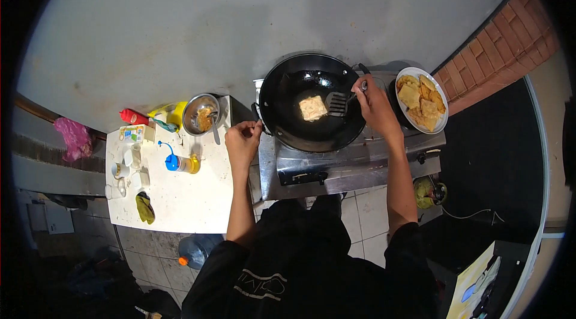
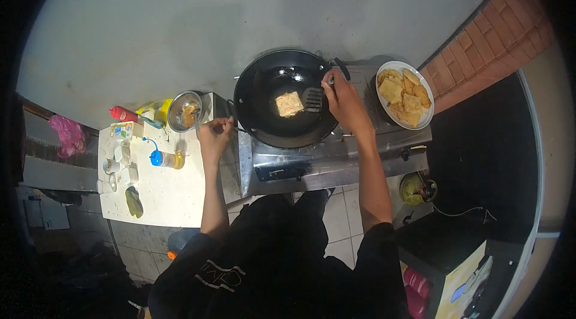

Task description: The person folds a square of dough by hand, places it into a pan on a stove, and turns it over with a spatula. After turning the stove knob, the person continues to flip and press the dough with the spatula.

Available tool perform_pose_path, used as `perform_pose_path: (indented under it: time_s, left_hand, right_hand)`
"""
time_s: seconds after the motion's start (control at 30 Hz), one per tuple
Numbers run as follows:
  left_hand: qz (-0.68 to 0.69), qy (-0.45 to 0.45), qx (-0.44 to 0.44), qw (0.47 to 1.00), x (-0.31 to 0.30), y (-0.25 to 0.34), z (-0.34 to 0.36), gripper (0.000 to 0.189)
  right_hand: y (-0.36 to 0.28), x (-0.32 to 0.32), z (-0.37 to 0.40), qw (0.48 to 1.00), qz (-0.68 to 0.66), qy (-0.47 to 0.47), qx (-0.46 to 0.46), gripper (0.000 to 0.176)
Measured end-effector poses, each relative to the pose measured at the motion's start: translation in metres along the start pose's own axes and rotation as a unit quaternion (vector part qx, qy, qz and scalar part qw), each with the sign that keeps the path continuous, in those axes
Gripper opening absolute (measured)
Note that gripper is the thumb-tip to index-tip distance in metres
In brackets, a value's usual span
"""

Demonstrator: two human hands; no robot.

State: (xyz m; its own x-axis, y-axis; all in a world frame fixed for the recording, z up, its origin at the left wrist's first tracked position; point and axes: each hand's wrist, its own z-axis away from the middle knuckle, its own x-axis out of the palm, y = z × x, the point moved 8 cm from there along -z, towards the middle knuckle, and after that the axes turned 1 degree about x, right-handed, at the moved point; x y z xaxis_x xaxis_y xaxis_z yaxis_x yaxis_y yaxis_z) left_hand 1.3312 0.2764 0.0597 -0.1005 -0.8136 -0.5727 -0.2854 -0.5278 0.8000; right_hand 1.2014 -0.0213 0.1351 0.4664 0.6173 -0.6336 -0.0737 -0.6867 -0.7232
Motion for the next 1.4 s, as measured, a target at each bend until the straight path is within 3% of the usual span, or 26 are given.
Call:
perform_pose_path:
  time_s: [0.5, 1.1, 1.4]
  left_hand:
    - [0.015, 0.002, -0.001, 1.000, -0.001, 0.001, 0.002, 0.023]
    - [0.006, -0.008, -0.007, 1.000, 0.001, -0.003, 0.001, 0.025]
    - [0.010, -0.009, -0.008, 1.000, 0.001, -0.002, 0.001, 0.025]
  right_hand:
    - [0.045, 0.023, 0.011, 0.976, -0.214, 0.020, 0.011, 0.014]
    - [-0.007, 0.022, -0.043, 0.994, -0.098, 0.042, -0.001, 0.015]
    - [-0.015, 0.028, -0.060, 0.979, -0.188, 0.075, 0.007, 0.021]
